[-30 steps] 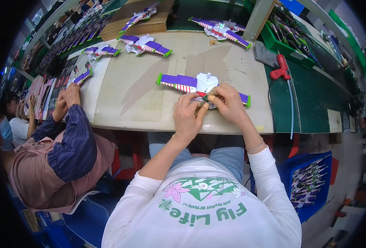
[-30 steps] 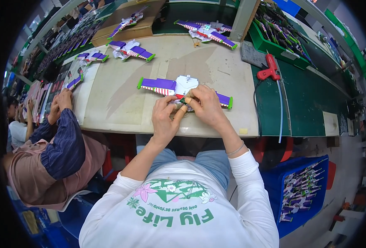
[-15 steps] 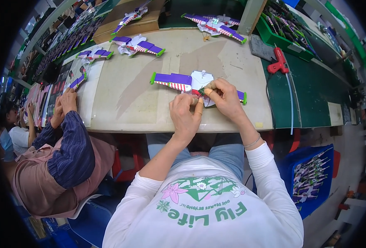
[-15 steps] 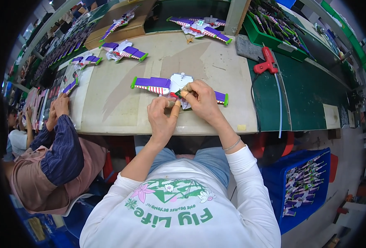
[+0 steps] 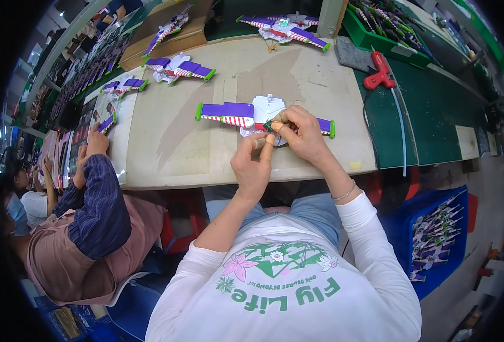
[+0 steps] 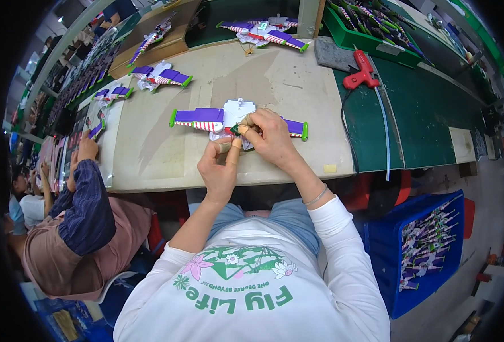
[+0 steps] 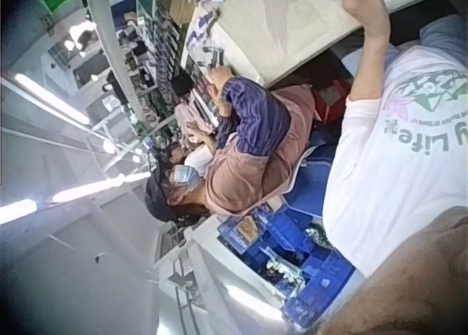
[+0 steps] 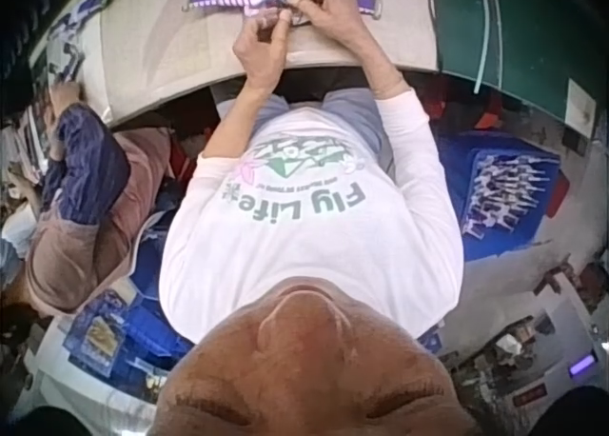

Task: The person assembles plastic toy components by hand on a production line, joining them with a hot glue gun.

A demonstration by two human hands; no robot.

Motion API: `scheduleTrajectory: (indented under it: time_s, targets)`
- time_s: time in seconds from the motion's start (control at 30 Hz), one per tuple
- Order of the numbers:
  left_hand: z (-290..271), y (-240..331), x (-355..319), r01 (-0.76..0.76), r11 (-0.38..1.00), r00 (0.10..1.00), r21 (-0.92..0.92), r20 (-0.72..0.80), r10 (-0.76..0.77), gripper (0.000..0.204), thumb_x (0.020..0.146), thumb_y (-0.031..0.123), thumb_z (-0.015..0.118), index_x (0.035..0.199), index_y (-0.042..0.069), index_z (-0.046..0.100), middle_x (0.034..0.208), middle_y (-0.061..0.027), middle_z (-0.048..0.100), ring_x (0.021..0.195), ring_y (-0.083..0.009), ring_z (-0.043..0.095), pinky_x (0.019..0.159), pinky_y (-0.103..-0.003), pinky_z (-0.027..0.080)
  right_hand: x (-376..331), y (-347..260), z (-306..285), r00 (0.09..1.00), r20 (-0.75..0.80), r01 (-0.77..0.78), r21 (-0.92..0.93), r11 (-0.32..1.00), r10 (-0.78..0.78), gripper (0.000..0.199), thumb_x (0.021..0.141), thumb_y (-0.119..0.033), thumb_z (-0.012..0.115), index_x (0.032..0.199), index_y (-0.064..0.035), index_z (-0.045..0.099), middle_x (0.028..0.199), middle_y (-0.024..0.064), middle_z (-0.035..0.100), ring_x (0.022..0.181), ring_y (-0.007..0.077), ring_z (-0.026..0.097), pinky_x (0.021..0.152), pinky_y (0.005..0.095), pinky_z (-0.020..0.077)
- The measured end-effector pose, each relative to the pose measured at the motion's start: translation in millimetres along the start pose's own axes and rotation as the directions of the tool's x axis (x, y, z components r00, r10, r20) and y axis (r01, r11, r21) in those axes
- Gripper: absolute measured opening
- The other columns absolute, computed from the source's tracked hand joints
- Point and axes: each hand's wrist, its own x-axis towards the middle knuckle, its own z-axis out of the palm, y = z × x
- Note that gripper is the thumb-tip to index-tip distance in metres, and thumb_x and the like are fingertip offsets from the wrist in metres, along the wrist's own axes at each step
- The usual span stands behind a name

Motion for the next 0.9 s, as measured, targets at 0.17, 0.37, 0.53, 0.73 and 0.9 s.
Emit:
scheduleTrajectory:
  time_s: [0.17, 0.37, 0.53, 0.73, 0.9]
  targets:
    - [-4, 6, 6, 0.122, 0.987, 0.992, -0.106, 0.051, -0.117, 0.013, 0.086, 0.005, 0.074, 0.087, 0.000, 0.062, 0.078, -0.0035, 0.065, 0.066, -0.0068, 0.057, 0.059, -0.023, 0.047, 1, -1, 0, 0.996, -0.031, 0.079, -0.099, 0.992, -0.083, 0.013, 0.080, -0.011, 0.069, 0.081, 0.0005, 0.063, 0.072, 0.0102, 0.052, 0.066, 0.0229, 0.051, 0.058, 0.0341, 0.0394]
    - [-5, -1, 4, 0.025, 1.000, 0.998, 0.009, 0.052, -0.025, 0.013, 0.084, 0.003, 0.073, 0.086, 0.000, 0.061, 0.084, -0.0059, 0.065, 0.062, -0.0095, 0.056, 0.054, -0.026, 0.046, 3, -1, 2, 0.990, -0.029, 0.130, -0.131, 0.983, -0.135, 0.014, 0.079, -0.011, 0.069, 0.078, -0.0005, 0.060, 0.072, 0.0112, 0.053, 0.069, 0.0277, 0.053, 0.060, 0.0383, 0.0403]
    - [-5, 2, 2, -0.052, 0.997, 0.997, 0.052, 0.058, 0.049, 0.010, 0.085, -0.001, 0.070, 0.088, -0.002, 0.060, 0.092, -0.0081, 0.064, 0.063, -0.0115, 0.056, 0.053, -0.025, 0.046, 5, 1, 0, 0.993, 0.030, 0.121, -0.154, 0.981, -0.118, 0.014, 0.079, -0.011, 0.069, 0.079, -0.0009, 0.059, 0.073, 0.0116, 0.054, 0.071, 0.0295, 0.054, 0.062, 0.0397, 0.0411]
    - [-7, 4, -3, -0.100, 0.977, 0.991, 0.189, 0.104, 0.081, 0.010, 0.086, -0.001, 0.070, 0.084, -0.001, 0.059, 0.084, -0.0065, 0.065, 0.066, -0.0055, 0.055, 0.053, -0.023, 0.044, 7, 0, -2, 0.992, 0.085, 0.112, -0.183, 0.977, -0.098, 0.013, 0.078, -0.011, 0.068, 0.079, -0.0012, 0.059, 0.075, 0.0120, 0.055, 0.073, 0.0301, 0.055, 0.063, 0.0400, 0.0417]
    - [-14, -1, 0, -0.454, 0.770, 0.891, 0.448, 0.231, 0.391, 0.011, 0.079, -0.003, 0.071, 0.086, 0.002, 0.063, 0.086, -0.0071, 0.069, 0.068, -0.0190, 0.057, 0.062, -0.033, 0.043, 9, -16, 0, 0.978, 0.082, 0.210, -0.284, 0.936, -0.194, 0.010, 0.078, -0.009, 0.067, 0.077, -0.0023, 0.060, 0.077, 0.0116, 0.056, 0.076, 0.0297, 0.056, 0.065, 0.0403, 0.0426]
